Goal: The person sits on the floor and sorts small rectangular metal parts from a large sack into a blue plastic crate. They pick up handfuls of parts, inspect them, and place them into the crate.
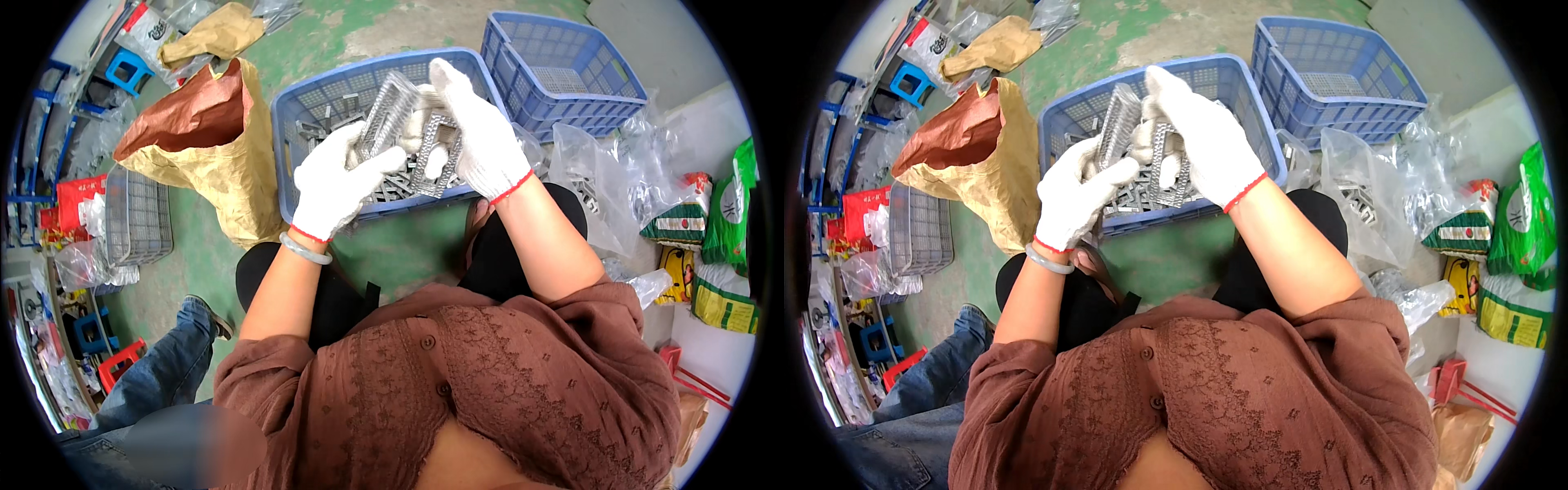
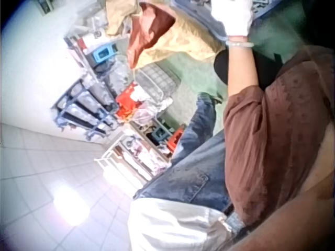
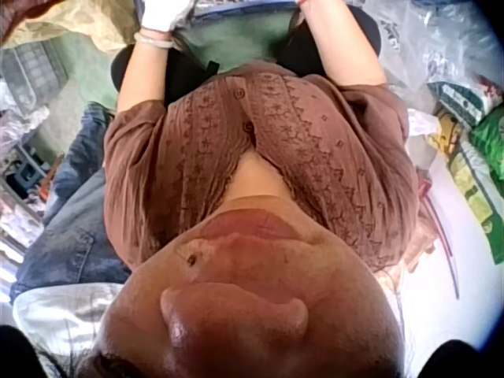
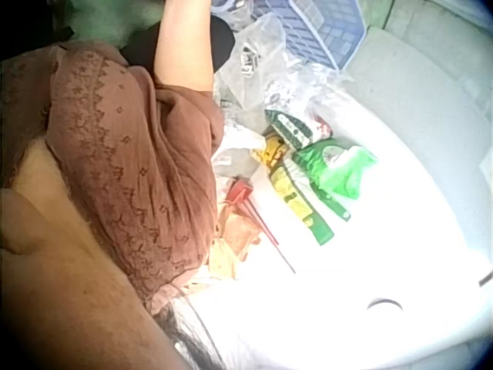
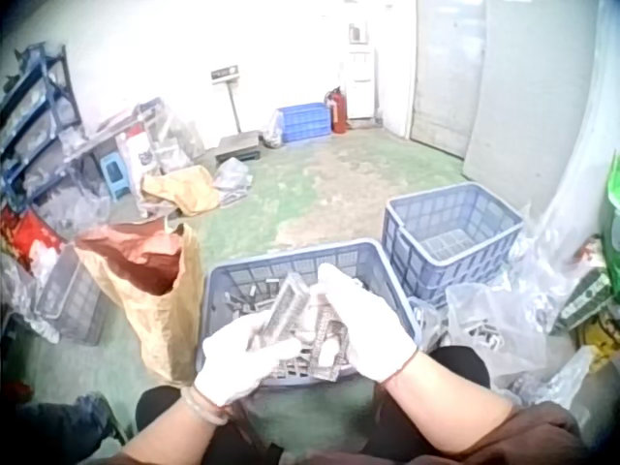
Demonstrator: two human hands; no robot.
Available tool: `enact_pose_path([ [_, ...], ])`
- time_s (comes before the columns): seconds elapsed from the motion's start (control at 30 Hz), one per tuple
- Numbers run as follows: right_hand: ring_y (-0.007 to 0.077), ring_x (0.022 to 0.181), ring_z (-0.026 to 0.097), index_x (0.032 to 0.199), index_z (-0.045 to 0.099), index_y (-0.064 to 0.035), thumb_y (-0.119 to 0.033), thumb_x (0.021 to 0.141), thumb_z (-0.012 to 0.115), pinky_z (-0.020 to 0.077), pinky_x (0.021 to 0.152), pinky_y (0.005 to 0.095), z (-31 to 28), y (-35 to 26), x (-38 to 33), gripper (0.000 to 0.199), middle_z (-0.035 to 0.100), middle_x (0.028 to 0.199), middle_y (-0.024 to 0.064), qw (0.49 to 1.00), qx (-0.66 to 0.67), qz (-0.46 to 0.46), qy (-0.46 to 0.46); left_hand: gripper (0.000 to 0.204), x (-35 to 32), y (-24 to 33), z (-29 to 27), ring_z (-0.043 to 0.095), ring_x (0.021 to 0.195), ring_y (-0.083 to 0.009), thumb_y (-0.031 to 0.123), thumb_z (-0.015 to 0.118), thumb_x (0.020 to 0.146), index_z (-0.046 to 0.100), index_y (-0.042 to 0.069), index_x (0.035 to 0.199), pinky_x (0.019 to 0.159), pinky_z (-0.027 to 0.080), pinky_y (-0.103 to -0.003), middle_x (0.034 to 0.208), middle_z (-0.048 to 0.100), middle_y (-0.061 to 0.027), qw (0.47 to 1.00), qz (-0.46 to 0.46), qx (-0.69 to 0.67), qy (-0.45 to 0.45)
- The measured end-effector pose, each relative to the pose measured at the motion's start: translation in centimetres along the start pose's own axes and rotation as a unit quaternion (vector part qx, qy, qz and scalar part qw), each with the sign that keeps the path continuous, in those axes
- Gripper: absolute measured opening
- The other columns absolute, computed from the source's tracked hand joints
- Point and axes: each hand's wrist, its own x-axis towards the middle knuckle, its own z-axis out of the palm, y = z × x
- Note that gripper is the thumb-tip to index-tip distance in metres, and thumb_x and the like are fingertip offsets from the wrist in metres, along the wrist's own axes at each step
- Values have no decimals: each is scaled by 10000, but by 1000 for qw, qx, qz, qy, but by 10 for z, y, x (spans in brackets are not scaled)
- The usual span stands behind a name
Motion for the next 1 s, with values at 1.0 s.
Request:
enact_pose_path([
  [1.0, 154, 1011, 674, 1234, 651, 23, 55, 824, 714, 561, 852, 287, -20, -9, -7, 416, 695, 1165, 101, 960, -215, -82, -157, 430, -12, 5, -17, 682, 1038, -223, -1, 746, 837, 622, -104, 1236, 913, 569, -331, 1175, 689, -165, 985, 90, -148, -14],
])
